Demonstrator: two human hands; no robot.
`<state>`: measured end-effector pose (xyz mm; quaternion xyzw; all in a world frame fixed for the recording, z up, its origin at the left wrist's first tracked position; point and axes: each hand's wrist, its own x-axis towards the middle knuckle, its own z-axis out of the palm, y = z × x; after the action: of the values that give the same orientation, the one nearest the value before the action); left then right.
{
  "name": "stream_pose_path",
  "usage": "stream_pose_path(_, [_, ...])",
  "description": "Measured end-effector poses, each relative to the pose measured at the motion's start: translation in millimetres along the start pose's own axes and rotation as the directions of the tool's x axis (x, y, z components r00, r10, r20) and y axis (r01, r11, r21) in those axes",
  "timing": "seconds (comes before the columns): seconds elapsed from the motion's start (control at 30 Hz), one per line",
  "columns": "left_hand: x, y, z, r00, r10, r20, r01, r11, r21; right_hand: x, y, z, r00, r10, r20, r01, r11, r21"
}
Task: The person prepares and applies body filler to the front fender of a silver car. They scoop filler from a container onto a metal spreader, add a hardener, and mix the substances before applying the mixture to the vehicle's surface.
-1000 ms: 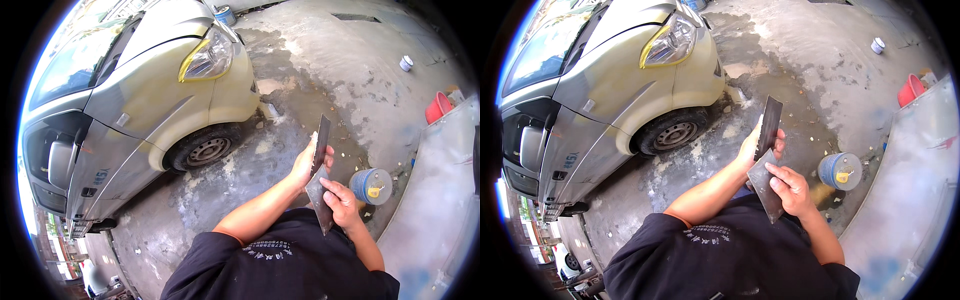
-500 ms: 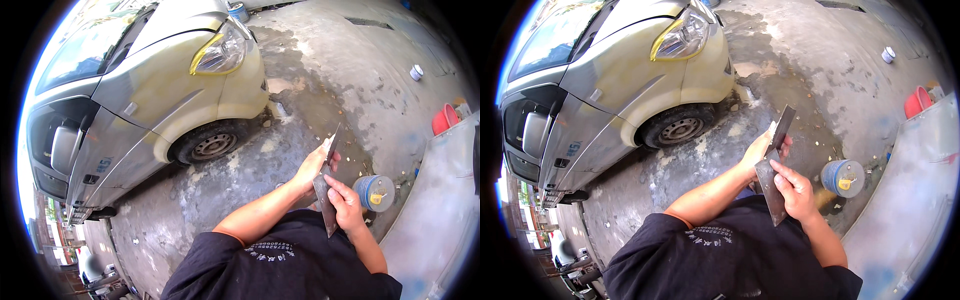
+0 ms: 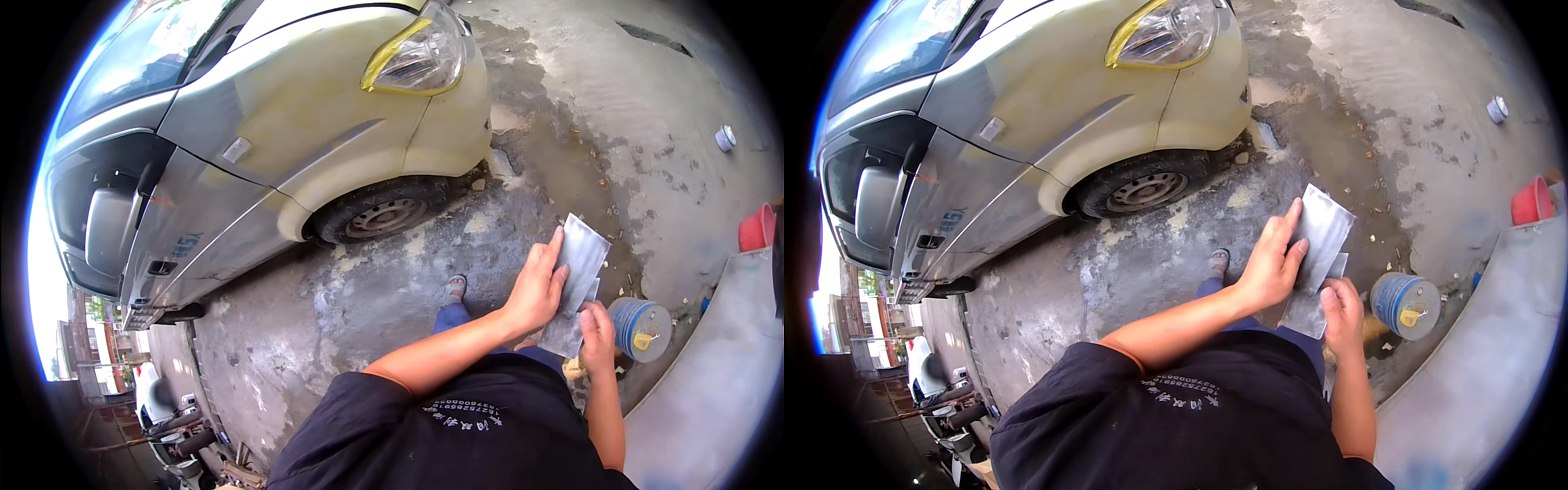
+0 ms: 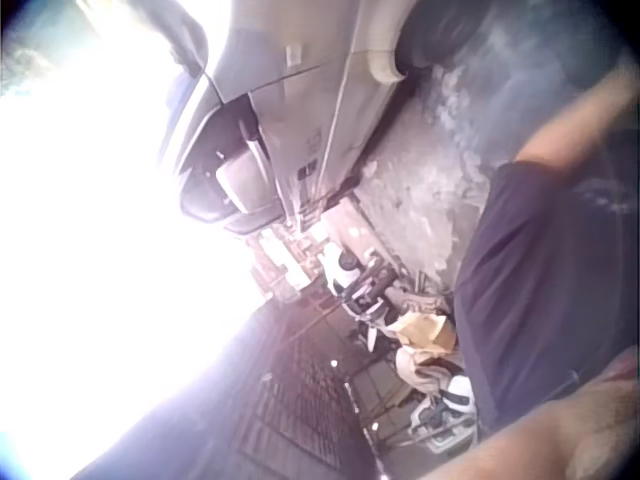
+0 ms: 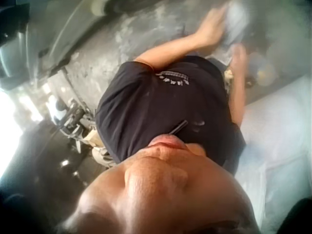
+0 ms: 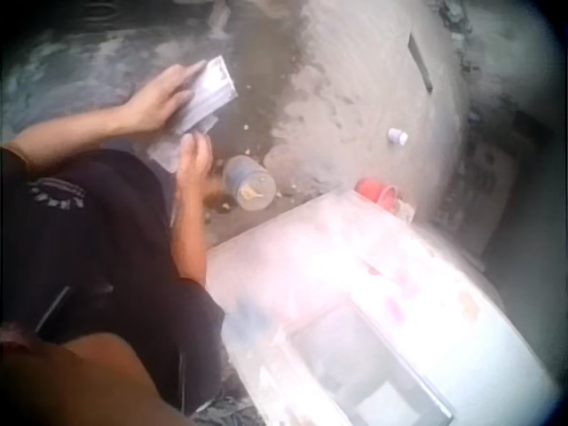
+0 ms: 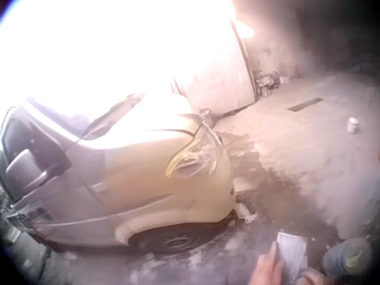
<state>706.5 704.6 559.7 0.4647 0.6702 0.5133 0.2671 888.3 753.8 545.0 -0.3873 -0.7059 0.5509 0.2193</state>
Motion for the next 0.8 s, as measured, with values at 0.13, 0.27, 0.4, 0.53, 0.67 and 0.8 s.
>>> stream_pose_path(0.13, [6,-50,-46,0.987,0.092,0.128,-0.083,0.994,-0.069,22,-6,94,0.982,-0.057,-0.180,0.063,0.998,0.031])
stream_pose_path(0.27, [20,-122,-151,0.944,0.197,0.264,-0.262,0.935,0.238,17,23,145,0.955,0.198,-0.221,-0.198,0.980,0.025])
stream_pose_path(0.4, [34,-210,-296,0.842,-0.165,0.514,-0.441,0.338,0.831,5,21,178,0.863,0.406,-0.302,-0.380,0.914,0.144])
stream_pose_path(0.53, [74,-253,-395,0.727,-0.408,0.552,-0.643,-0.123,0.756,-27,41,199,0.750,0.585,-0.309,-0.527,0.810,0.255])
stream_pose_path(0.67, [117,-282,-396,0.621,-0.492,0.610,-0.783,-0.352,0.513,-54,67,229,0.653,0.667,-0.360,-0.569,0.745,0.348])
stream_pose_path(0.8, [123,-309,-353,0.512,-0.586,0.629,-0.852,-0.442,0.282,-78,89,258,0.607,0.682,-0.407,-0.547,0.731,0.408])
